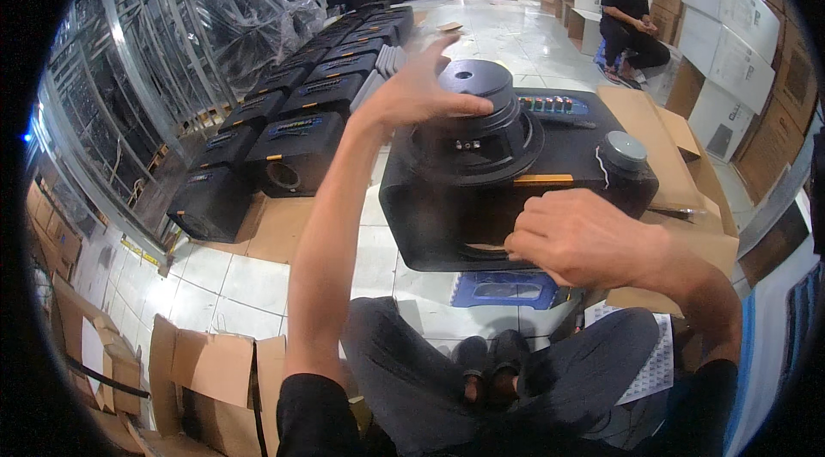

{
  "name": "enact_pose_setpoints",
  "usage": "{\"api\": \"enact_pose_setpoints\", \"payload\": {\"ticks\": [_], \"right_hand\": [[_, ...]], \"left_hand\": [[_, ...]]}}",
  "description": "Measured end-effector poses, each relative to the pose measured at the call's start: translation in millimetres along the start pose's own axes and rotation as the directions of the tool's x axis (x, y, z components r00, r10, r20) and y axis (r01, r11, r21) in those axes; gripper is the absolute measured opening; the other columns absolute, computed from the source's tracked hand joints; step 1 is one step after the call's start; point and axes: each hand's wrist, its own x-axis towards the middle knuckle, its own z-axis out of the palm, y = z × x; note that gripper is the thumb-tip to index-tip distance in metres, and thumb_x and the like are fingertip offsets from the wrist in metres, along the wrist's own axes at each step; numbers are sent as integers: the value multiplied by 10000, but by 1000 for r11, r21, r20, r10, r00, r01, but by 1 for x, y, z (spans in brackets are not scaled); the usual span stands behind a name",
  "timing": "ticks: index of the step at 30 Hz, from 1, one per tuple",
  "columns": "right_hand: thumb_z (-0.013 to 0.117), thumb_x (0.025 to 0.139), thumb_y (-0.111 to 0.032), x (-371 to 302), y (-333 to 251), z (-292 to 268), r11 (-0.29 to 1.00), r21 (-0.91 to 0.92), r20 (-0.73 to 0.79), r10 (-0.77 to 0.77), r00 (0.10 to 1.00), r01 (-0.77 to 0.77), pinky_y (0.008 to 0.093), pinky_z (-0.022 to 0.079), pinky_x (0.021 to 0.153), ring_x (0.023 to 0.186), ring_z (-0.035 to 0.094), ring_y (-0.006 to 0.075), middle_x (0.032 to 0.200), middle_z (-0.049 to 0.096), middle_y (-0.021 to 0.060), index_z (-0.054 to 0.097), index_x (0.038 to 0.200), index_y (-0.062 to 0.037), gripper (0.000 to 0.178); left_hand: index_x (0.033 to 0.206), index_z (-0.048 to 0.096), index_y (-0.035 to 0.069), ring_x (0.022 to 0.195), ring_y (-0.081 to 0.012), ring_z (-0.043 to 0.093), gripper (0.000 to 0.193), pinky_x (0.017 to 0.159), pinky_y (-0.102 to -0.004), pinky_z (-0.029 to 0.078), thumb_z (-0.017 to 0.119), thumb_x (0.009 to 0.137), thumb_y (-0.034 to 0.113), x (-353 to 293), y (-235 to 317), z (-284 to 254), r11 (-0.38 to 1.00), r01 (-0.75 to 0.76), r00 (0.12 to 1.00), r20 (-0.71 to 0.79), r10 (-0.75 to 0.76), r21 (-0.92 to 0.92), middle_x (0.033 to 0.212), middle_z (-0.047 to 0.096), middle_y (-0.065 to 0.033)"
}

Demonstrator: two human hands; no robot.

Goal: The person assembles a speaker by attaching a speaker cone, connecting wires, and soldering connections. They handle the speaker cone, wires, and a soldering iron while working on the floor.

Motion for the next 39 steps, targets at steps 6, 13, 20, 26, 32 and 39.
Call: {"api": "enact_pose_setpoints", "payload": {"ticks": [6,13,20,26,32,39], "right_hand": [[650,803,-97,-14,1,5,999,-42,-45,23,999,-25,397,561,755,859,676,275,846,663,111,639,860,-16,100],[648,798,-96,-22,4,8,999,-42,-54,31,998,-33,407,563,759,856,678,289,848,668,122,635,858,-15,101],[666,791,-81,-18,12,4,995,43,-114,98,989,-93,423,557,745,858,674,316,849,658,135,630,835,-27,78],[677,809,-100,10,24,0,968,187,-165,202,965,-170,459,562,762,839,700,379,850,698,178,702,863,-10,108],[673,874,-112,38,41,-7,872,406,-262,397,879,-273,426,564,771,805,720,384,831,721,226,753,932,31,174],[704,870,-145,47,54,-10,812,444,-181,497,849,-380,395,549,727,726,695,341,812,717,223,756,932,32,194]], "left_hand": [[1573,408,55,1422,-450,458,1216,1164,-487,399,947,550,431,11,16,-4,995,33,993,111,-42,90,1480,499,-334],[1420,533,6,1252,-399,609,1036,1084,-429,467,956,552,382,0,23,19,1000,4,992,-129,-3,3,1332,610,-310],[1283,585,-69,1141,-377,674,965,988,-414,516,932,573,486,-5,31,39,957,143,922,-387,-35,253,1205,689,-290],[1366,589,-45,1158,-329,665,1054,1009,-388,504,905,593,597,-9,27,29,975,98,942,-333,-27,200,1270,655,-283],[1072,745,-49,913,-124,662,267,858,-281,523,575,1062,158,-94,43,62,965,-261,707,-686,174,-24,995,748,-76],[1135,713,-64,861,-138,711,226,802,-272,544,683,997,112,-119,33,102,841,12,890,-378,-256,-541,982,777,-119]]}}
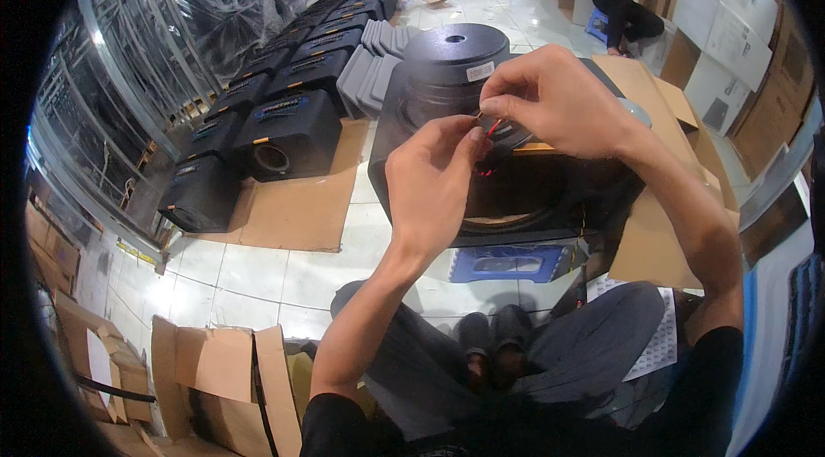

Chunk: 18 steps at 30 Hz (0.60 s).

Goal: The person assembles a speaker by attaching a speaker cone, connecting wires, and soldering connections. They handle the speaker cone, wires, and a soldering iron while working on the floor.

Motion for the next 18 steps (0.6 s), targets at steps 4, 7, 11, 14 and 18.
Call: {"api": "enact_pose_setpoints", "payload": {"ticks": [4,7,11,14,18], "right_hand": [[716,879,-159,1,9,-1,996,83,37,41,998,-44,373,539,712,719,695,264,788,716,214,745,967,47,225],[722,886,-131,-4,14,-3,991,99,31,83,996,-86,349,546,718,738,701,211,800,727,192,734,1029,53,233],[718,886,-53,-22,18,-1,981,178,-49,83,995,-73,327,555,725,749,698,172,844,743,154,718,1097,63,240],[720,888,-30,-35,20,3,997,75,-173,49,984,-37,318,551,727,754,683,150,845,736,133,708,1073,85,218],[720,885,-44,-57,18,1,950,110,-100,304,948,-293,300,537,705,728,656,131,797,713,120,699,1013,104,196]], "left_hand": [[1107,728,-60,816,-130,718,195,751,-261,553,710,973,80,5,-5,6,970,-148,988,-24,155,191,929,778,-116],[1079,730,-72,808,-98,699,172,718,-228,547,714,974,62,6,-6,8,976,-120,991,-36,128,179,904,770,-95],[1060,719,-75,788,-104,701,169,707,-228,544,719,975,71,7,-9,8,983,-127,988,-68,137,131,902,775,-109],[1055,702,-80,772,-116,706,183,697,-232,543,719,981,86,9,-9,6,985,-139,981,-121,151,101,900,774,-124],[1053,683,-83,702,-118,683,207,651,-228,517,718,988,110,8,-8,5,999,-48,988,-143,50,19,886,773,-135]]}}
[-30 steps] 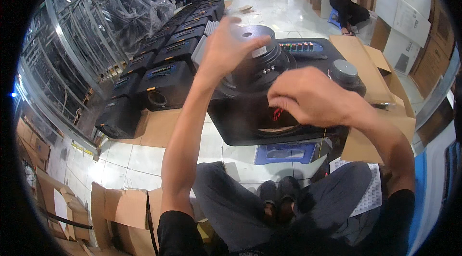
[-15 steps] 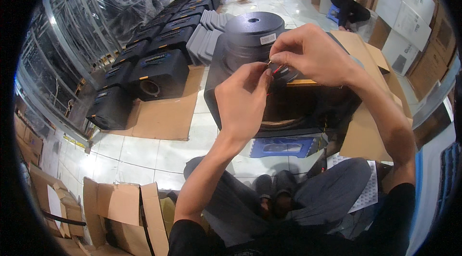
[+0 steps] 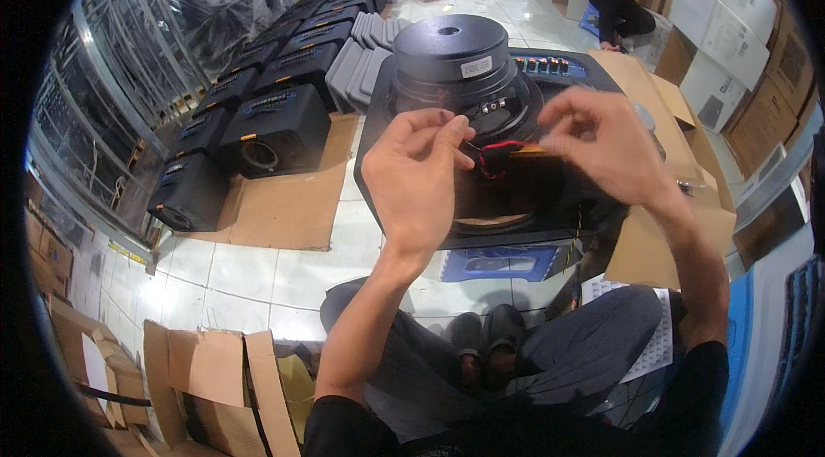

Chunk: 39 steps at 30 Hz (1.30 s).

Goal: The person assembles a speaker by attaching a speaker cone, connecting wires, and soldering connections. They handle the speaker cone, wires, and a soldering iron while working on the floor.

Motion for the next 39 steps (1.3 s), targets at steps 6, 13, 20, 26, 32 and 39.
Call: {"api": "enact_pose_setpoints", "payload": {"ticks": [6,13,20,26,32,39], "right_hand": [[731,843,-36,-8,3,-3,990,-14,64,143,988,-143,298,521,673,688,630,115,734,693,105,708,935,102,167],[716,868,-69,-15,3,0,975,18,148,215,965,-220,296,523,681,698,642,119,742,704,112,725,999,99,213],[745,913,-135,-6,-14,-26,947,-320,97,30,995,2,343,558,747,817,707,207,956,757,156,735,1154,29,291],[732,894,-54,36,-14,-16,644,-504,67,-635,770,575,378,555,903,1025,678,343,1142,743,133,746,1190,-68,297],[734,860,-72,62,-3,-3,616,-402,256,-635,729,678,415,546,867,1047,652,319,1122,713,113,741,1042,-41,185],[737,879,-101,66,2,-2,716,-234,192,-629,754,657,415,533,836,947,668,341,998,716,147,731,989,-20,137]], "left_hand": [[1043,675,-74,669,-90,633,217,644,-215,498,733,982,127,-5,0,8,999,-31,999,-20,32,16,877,777,-118],[1013,659,-77,686,-87,631,232,660,-214,498,748,973,133,-4,-2,8,997,-18,997,-79,23,69,871,776,-127],[1034,707,-71,771,-97,687,203,711,-214,518,766,948,103,-8,-1,11,999,-27,999,42,25,41,874,778,-124],[1081,742,-76,814,-113,723,219,758,-232,545,761,944,93,-10,0,17,992,-61,996,70,53,108,876,781,-105],[1081,744,-86,813,-114,724,226,763,-242,551,753,949,97,-7,-2,15,984,-85,993,94,71,157,881,781,-107],[1083,743,-91,803,-97,707,226,738,-226,536,737,961,99,-7,0,13,991,-61,997,50,55,116,878,781,-106]]}}
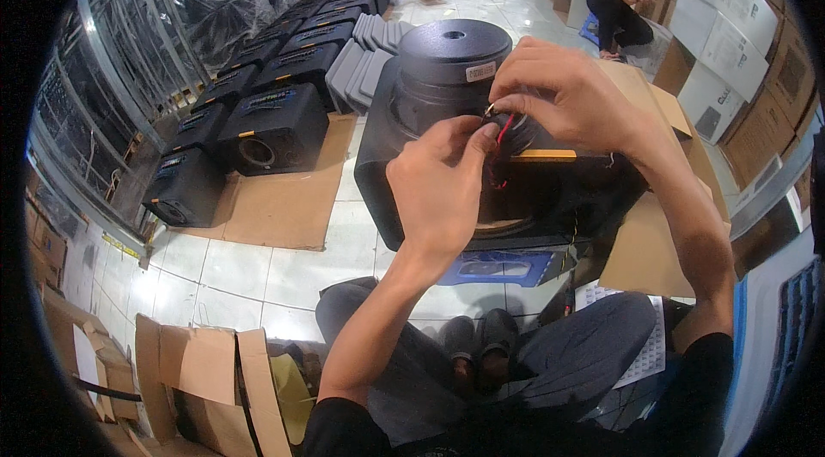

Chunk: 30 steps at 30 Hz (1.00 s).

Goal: The person assembles a speaker by attaching a speaker cone, connecting wires, and soldering connections. They handle the speaker cone, wires, and a soldering iron while working on the floor.

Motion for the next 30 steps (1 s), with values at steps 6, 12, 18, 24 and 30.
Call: {"api": "enact_pose_setpoints", "payload": {"ticks": [6,12,18,24,30], "right_hand": [[723,891,-115,-3,-3,13,971,76,-35,230,973,-227,411,519,840,935,652,344,944,702,151,718,929,-2,119],[718,858,-82,-8,-5,22,985,-133,-135,88,987,-106,413,489,822,892,587,326,876,638,134,697,869,2,87],[757,794,-21,-19,-16,33,954,-297,-244,-37,969,-39,410,484,756,848,587,307,869,631,106,681,869,-5,108],[717,720,-111,-25,-27,44,740,-667,-158,-259,953,91,386,508,789,850,609,265,839,619,103,694,895,35,230],[652,717,-142,-12,-43,26,511,-758,236,-363,901,404,352,502,860,893,622,254,873,655,114,699,846,67,250]], "left_hand": [[1007,773,-24,715,-206,687,179,696,-330,513,729,950,140,2,-6,6,993,-92,988,-120,101,78,804,752,-142],[954,791,53,703,-314,628,142,697,-433,469,734,928,180,2,-13,8,956,-87,981,-143,131,282,740,685,-147],[1003,783,-27,611,-87,598,169,597,-276,468,745,941,125,3,-15,7,915,-187,963,-120,243,356,736,735,-90],[993,779,-12,638,-119,642,155,617,-287,483,756,930,127,5,-18,4,951,-200,971,-78,224,234,768,738,-113],[997,755,0,750,-266,654,141,749,-369,459,730,918,115,3,-20,-2,913,-329,937,-38,348,243,822,735,-141]]}}
